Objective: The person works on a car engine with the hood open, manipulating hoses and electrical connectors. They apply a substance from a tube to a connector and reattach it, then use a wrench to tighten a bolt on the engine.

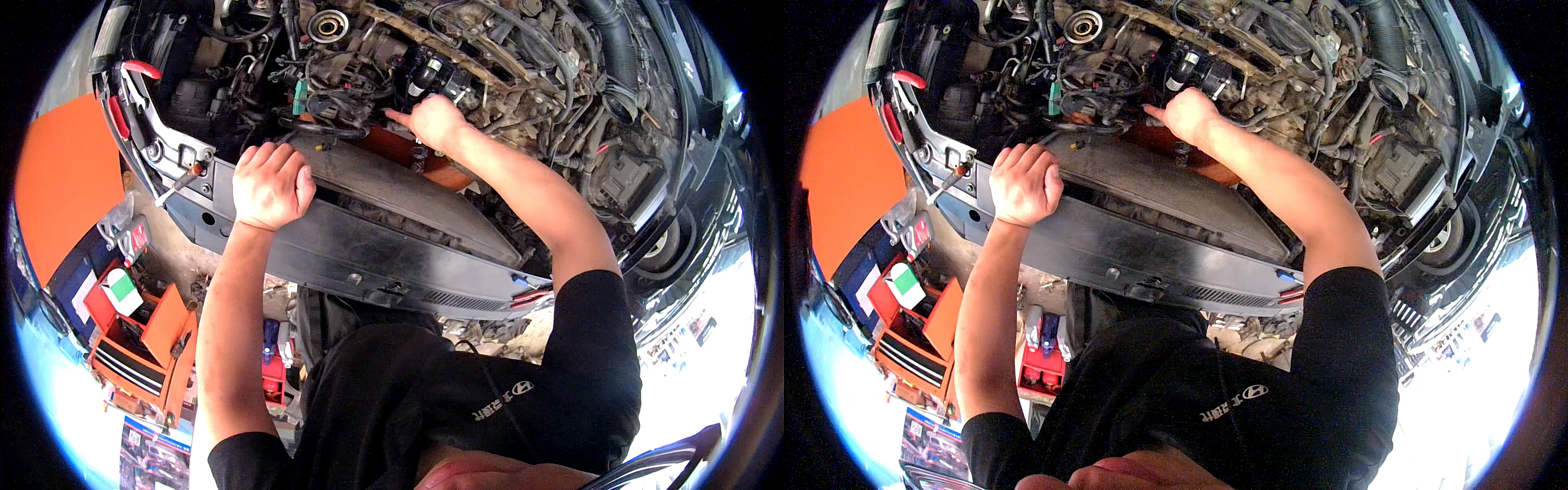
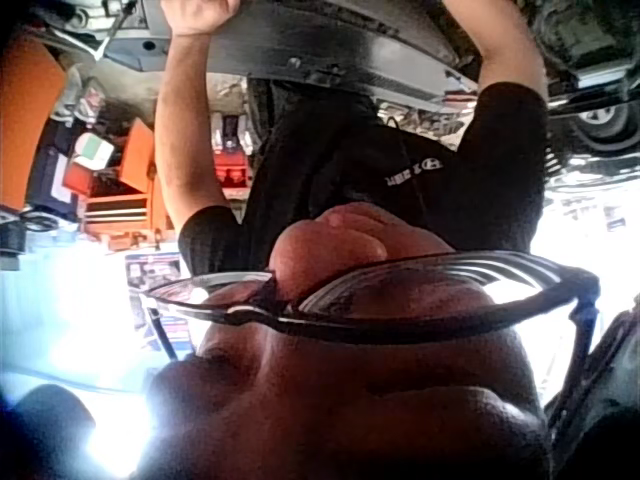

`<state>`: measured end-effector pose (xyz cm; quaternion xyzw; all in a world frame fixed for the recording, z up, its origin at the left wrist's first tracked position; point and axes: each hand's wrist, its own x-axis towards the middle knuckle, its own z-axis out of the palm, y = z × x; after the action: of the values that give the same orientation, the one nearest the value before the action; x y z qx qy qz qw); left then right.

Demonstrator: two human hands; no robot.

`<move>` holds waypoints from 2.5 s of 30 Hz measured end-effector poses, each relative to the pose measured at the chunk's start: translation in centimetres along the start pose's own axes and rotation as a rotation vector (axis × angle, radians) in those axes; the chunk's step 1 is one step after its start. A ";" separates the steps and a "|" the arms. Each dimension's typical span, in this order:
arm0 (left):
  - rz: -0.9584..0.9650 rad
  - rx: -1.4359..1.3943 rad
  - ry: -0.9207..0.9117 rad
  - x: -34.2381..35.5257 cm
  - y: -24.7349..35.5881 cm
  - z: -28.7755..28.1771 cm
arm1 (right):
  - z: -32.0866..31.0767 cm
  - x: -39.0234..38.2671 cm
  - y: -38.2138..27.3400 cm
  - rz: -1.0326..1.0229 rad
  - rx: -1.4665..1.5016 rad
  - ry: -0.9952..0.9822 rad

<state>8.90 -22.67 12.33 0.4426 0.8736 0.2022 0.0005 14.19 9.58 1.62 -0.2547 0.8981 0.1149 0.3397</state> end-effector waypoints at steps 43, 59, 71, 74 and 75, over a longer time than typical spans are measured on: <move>-0.004 -0.026 -0.007 -0.1 0.0 -0.2 | 4.2 2.7 0.0 0.529 2.615 -0.414; 0.007 -0.022 0.028 -0.2 -0.2 0.1 | 4.1 1.3 -2.7 0.484 3.236 -0.101; -0.010 -0.039 0.004 -0.3 -0.3 0.0 | 3.3 -0.8 -3.9 0.418 2.863 0.077; -0.011 -0.044 0.011 -0.3 -0.3 0.1 | 3.4 -0.7 -3.7 0.495 2.684 0.065; -0.009 -0.040 0.021 -0.3 -0.3 0.0 | 3.9 -0.7 -3.8 0.475 2.703 0.056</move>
<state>8.90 -23.05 12.13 0.4364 0.8714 0.2242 0.0009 18.83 8.09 -0.91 0.4278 0.3377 -0.7919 0.2754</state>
